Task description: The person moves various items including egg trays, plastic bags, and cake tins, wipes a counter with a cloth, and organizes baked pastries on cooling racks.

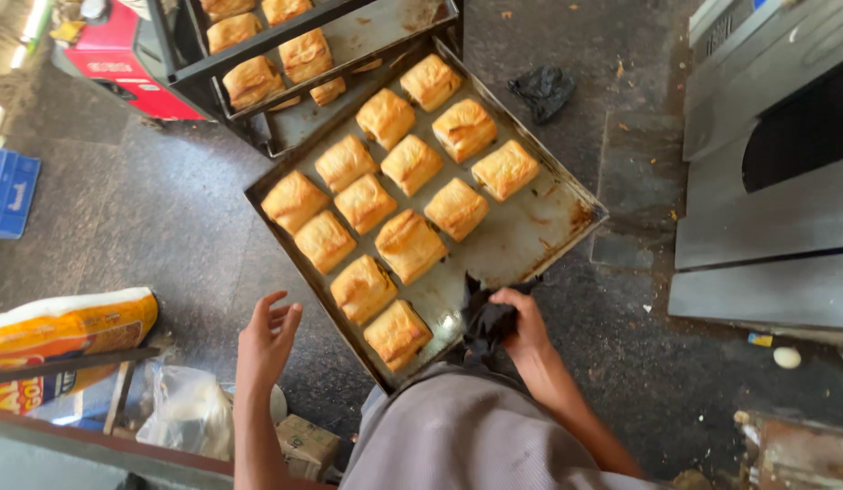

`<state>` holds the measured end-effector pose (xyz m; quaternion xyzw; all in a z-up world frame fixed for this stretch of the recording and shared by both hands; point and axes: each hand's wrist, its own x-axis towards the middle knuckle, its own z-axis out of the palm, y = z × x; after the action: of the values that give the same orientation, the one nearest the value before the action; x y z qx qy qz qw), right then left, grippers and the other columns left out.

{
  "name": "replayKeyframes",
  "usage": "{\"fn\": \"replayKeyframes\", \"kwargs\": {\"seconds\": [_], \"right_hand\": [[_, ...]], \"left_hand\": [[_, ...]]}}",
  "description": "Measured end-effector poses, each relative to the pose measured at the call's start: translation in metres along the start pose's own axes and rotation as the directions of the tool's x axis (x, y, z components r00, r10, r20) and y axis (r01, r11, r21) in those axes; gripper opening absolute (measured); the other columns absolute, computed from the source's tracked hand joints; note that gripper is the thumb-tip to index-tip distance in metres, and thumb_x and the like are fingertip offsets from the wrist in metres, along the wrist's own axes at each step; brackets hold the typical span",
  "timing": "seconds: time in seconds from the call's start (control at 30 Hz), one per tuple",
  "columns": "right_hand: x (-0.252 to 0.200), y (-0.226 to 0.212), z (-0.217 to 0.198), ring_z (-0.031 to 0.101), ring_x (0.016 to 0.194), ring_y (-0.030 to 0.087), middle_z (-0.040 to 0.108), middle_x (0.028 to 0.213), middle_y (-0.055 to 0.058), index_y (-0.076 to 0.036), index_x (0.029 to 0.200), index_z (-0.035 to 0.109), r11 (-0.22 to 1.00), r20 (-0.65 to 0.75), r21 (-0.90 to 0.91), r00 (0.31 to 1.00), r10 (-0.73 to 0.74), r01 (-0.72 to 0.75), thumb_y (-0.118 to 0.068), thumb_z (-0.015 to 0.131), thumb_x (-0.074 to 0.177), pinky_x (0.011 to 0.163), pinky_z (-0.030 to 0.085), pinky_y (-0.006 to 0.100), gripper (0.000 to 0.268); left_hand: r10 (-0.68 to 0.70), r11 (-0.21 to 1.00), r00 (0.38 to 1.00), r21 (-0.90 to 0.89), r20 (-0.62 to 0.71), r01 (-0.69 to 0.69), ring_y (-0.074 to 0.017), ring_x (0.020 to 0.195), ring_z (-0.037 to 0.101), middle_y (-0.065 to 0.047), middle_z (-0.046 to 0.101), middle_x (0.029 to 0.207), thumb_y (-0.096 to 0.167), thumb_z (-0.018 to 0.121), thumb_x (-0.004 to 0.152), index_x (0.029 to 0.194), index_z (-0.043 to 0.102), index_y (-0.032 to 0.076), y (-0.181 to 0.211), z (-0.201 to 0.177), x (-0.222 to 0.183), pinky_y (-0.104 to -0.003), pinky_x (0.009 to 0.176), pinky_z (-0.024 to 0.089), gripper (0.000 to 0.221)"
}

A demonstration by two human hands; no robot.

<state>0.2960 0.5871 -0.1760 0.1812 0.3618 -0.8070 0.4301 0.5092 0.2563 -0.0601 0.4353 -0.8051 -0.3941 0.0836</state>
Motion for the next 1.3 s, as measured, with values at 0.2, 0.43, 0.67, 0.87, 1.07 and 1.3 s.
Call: {"fn": "replayKeyframes", "kwargs": {"seconds": [0.2,0.43,0.67,0.87,1.07,1.3], "right_hand": [[0.054,-0.001,0.005,0.067,0.069,0.025,0.067,0.077,0.010,-0.002,0.081,0.063,0.988,0.145,0.147,0.987,-0.064,0.043,-0.015,0.061,0.084,0.070,0.057,0.039,0.014],[0.125,0.008,0.008,0.064,0.068,0.019,0.063,0.073,0.005,-0.005,0.077,0.060,0.988,0.045,0.126,0.994,-0.098,0.092,-0.012,0.059,0.084,0.066,0.054,0.032,0.010],[0.128,0.014,0.008,0.062,0.066,0.019,0.060,0.072,0.004,-0.005,0.078,0.060,0.962,0.180,0.252,0.971,-0.156,0.108,-0.006,0.063,0.090,0.064,0.052,0.033,0.013],[0.114,0.013,0.022,0.067,0.072,0.023,0.067,0.076,0.009,-0.002,0.079,0.063,0.979,-0.034,0.195,0.998,-0.054,0.059,-0.010,0.058,0.083,0.073,0.057,0.036,0.010],[0.124,0.030,0.059,0.070,0.078,0.028,0.070,0.084,0.012,-0.001,0.086,0.065,0.975,-0.003,0.186,0.992,0.122,-0.120,-0.014,0.064,0.086,0.076,0.058,0.042,0.013],[0.146,0.044,0.086,0.071,0.085,0.024,0.073,0.089,0.010,0.001,0.095,0.068,0.948,-0.049,0.254,0.977,0.208,-0.189,-0.010,0.062,0.085,0.081,0.058,0.036,0.016]], "left_hand": [[0.062,0.997,0.998,-0.045,-0.013,-0.062,-0.0263,0.108,0.073,-0.019,0.075,0.118,0.029,0.067,0.096,0.135,0.060,0.007,0.028,-0.004,-0.026,-0.039,0.085,0.060,0.046],[0.084,0.996,0.992,-0.017,0.090,-0.082,-0.0248,0.107,0.073,-0.014,0.076,0.115,0.028,0.067,0.096,0.135,0.060,0.010,0.039,-0.004,-0.020,-0.040,0.084,0.059,0.044],[0.210,0.978,0.969,-0.030,0.130,-0.208,-0.0251,0.103,0.074,-0.010,0.077,0.106,0.025,0.068,0.095,0.130,0.062,0.008,0.078,0.009,0.040,-0.040,0.083,0.057,0.039],[0.432,0.899,0.898,0.115,-0.081,-0.422,-0.0339,0.099,0.068,-0.009,0.075,0.094,0.021,0.072,0.096,0.118,0.068,0.007,0.109,0.005,0.072,-0.044,0.085,0.052,0.026],[0.333,0.935,0.935,0.176,-0.123,-0.309,-0.0349,0.105,0.064,-0.014,0.073,0.108,0.027,0.074,0.096,0.118,0.069,0.006,0.121,0.013,0.103,-0.045,0.088,0.051,0.031],[0.511,0.825,0.837,0.387,-0.196,-0.412,-0.0400,0.129,0.053,-0.022,0.062,0.136,0.027,0.083,0.083,0.123,0.064,0.006,0.134,0.043,0.134,-0.048,0.106,0.044,0.048]]}}
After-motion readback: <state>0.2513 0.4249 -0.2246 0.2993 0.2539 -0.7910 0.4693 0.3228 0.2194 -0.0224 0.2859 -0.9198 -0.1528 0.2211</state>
